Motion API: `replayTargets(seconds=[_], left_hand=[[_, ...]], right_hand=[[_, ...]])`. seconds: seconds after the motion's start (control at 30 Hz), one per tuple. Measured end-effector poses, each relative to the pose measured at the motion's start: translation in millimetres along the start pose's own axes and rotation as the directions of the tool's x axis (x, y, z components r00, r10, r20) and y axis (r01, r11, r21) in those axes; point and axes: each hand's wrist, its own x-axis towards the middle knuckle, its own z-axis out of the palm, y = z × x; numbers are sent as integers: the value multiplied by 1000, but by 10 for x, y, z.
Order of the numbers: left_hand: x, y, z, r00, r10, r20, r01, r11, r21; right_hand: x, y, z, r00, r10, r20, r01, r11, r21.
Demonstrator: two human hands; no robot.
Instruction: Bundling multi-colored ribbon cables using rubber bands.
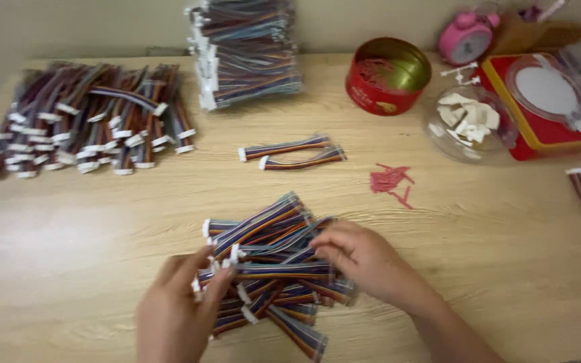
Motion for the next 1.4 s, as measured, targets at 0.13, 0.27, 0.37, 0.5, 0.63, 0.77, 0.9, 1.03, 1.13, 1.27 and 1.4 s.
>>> replayTargets(seconds=[0.13,0.27,0.37,0.5,0.63,0.77,0.9,1.03,1.13,1.27,1.4], left_hand=[[256,-3,-80,994,-65,89,60,997,58],[922,98,199,983,152,101,-160,984,74],[1433,137,585,952,231,198,-260,956,135],[1745,322,845,954,140,266,-229,912,341],[1842,231,1004,961,157,228,-232,909,348],[1924,141,994,959,133,250,-198,946,256],[1857,139,834,944,63,324,-59,998,-21],[1700,-20,813,912,-10,410,171,917,-360],[1530,-82,708,885,23,466,311,716,-625],[1259,-103,600,861,56,506,425,467,-775],[967,-45,391,861,34,507,460,373,-806]], right_hand=[[-33,244,-364,963,154,-222,-163,986,-23],[-147,697,-644,786,387,-481,-525,829,-191],[-137,825,-722,727,461,-509,-630,742,-228],[-38,744,-697,687,550,-475,-694,691,-203],[-45,848,-646,707,516,-483,-666,715,-211],[-78,1019,-619,751,437,-495,-617,732,-288],[-228,1276,-618,740,359,-569,-548,812,-201],[-286,1025,-673,727,393,-564,-499,866,-40],[-257,764,-614,779,438,-449,-329,895,301],[-100,405,-451,889,317,-329,-93,830,550],[88,79,-247,950,181,-255,-17,844,536]])
